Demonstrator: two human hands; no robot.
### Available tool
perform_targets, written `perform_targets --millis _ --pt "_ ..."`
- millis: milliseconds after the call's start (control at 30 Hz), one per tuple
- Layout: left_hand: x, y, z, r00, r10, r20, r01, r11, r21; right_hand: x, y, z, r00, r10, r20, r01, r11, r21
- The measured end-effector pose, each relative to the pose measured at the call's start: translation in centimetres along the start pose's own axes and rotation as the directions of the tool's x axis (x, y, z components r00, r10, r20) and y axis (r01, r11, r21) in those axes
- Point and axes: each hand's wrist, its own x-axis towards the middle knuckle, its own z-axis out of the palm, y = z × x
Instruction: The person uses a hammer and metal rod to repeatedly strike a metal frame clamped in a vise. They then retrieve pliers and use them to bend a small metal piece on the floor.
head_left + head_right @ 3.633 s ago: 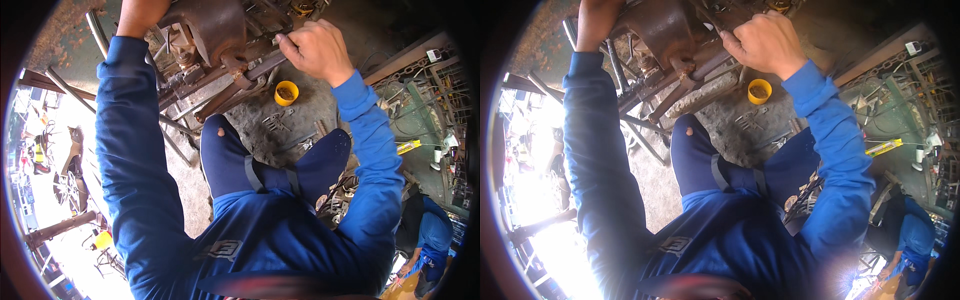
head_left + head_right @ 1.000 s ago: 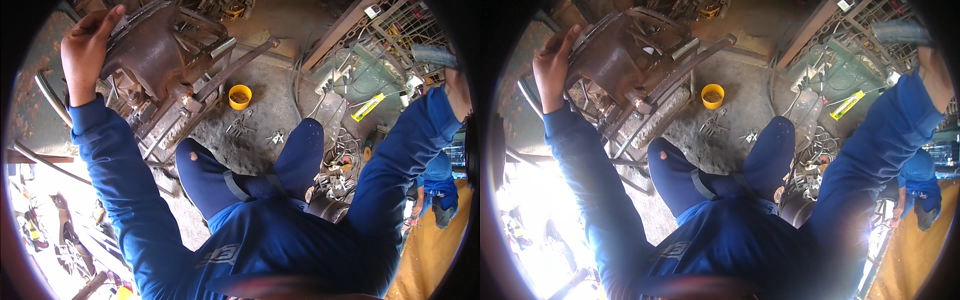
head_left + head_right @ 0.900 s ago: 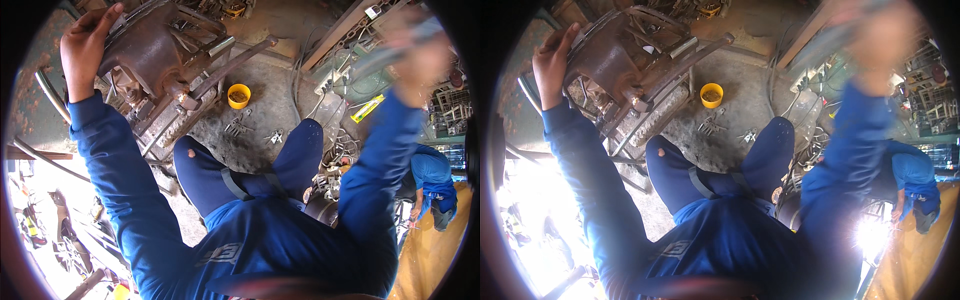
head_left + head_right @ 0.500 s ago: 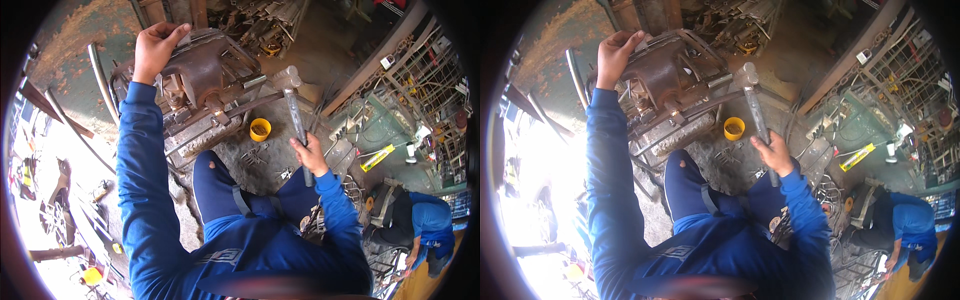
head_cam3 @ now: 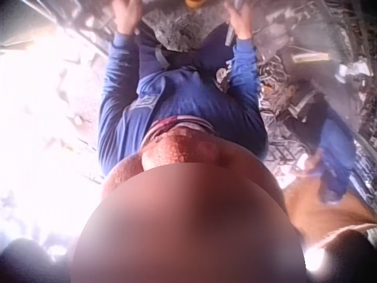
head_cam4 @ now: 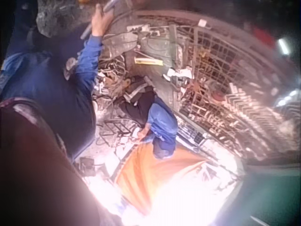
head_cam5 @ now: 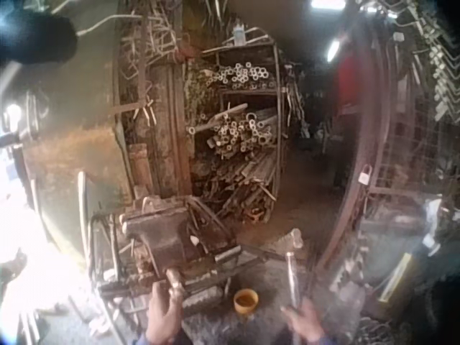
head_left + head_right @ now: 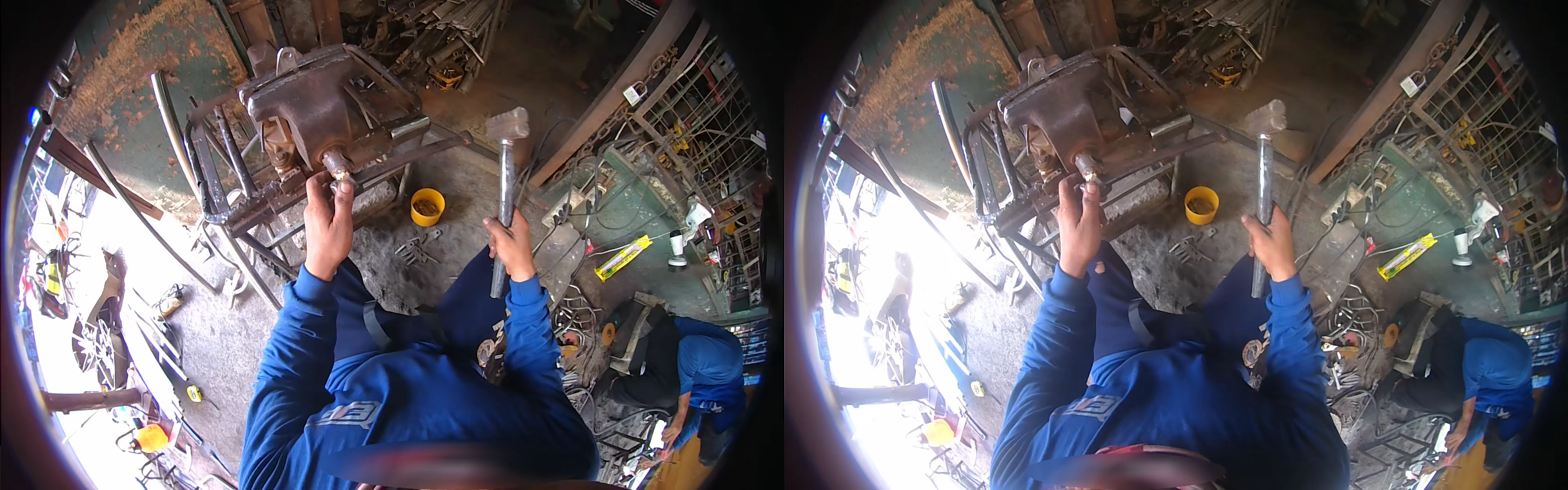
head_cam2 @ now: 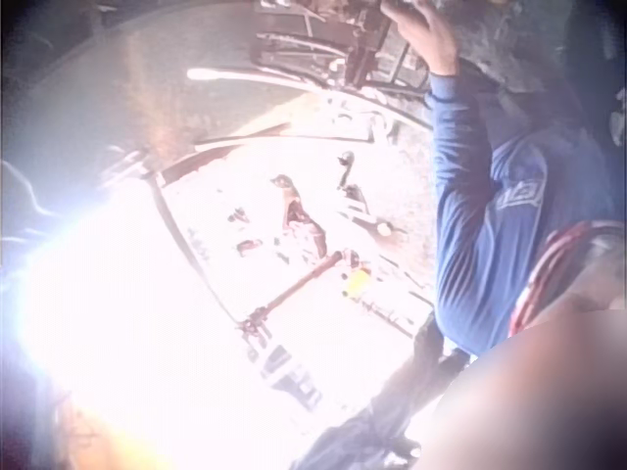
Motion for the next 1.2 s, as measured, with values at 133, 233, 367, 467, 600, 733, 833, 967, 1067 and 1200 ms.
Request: perform_targets --millis 133,233,367,467,600,733,833,967,1067,1200 --pt "0.0 -0.8 1.6 0.962 0.226 -0.155 -0.231 0.973 -0.015 0.3 1.9 0.2 0.985 0.060 0.164 -0.060 0.998 -0.005" --pt "-0.8 -0.9 0.6 0.972 -0.003 -0.235 -0.053 0.971 -0.232 -0.5 2.2 0.6 0.961 0.024 0.274 -0.023 1.000 -0.005" --pt "-2.8 -2.7 -4.4 0.839 0.147 -0.524 -0.280 0.942 -0.185 -2.1 0.8 2.0 0.914 -0.041 0.403 0.052 0.999 -0.015" --pt "-4.7 -5.1 -10.4 0.700 -0.042 -0.713 -0.300 0.888 -0.347 -2.5 -0.8 3.8 0.848 -0.124 0.515 0.096 0.992 0.082" --pt "-7.8 -9.5 -10.9 0.860 -0.157 -0.486 -0.017 0.942 -0.335 -1.6 -3.9 6.6 0.787 -0.334 0.519 0.166 0.925 0.342" --pt "-9.4 -12.8 -8.5 0.851 -0.296 -0.434 0.090 0.896 -0.434 0.2 -8.0 8.3 0.712 -0.589 0.383 0.392 0.786 0.478" --pt "-9.3 -13.8 -8.4 0.868 -0.226 -0.442 0.094 0.949 -0.300 1.5 -9.9 8.9 0.680 -0.713 0.170 0.526 0.636 0.565" --pt "-8.4 -14.2 -8.9 0.901 -0.256 -0.350 0.147 0.940 -0.309 3.5 -10.9 10.1 0.530 -0.848 0.017 0.674 0.433 0.598" --pt "-7.7 -14.8 -8.4 0.910 -0.276 -0.310 0.156 0.919 -0.361 5.9 -11.8 13.0 0.602 -0.781 0.163 0.688 0.612 0.390" --pt "-7.7 -16.0 -6.9 0.931 0.017 -0.366 0.028 0.993 0.116 9.9 -14.6 14.6 0.724 -0.563 0.399 0.640 0.764 -0.082"
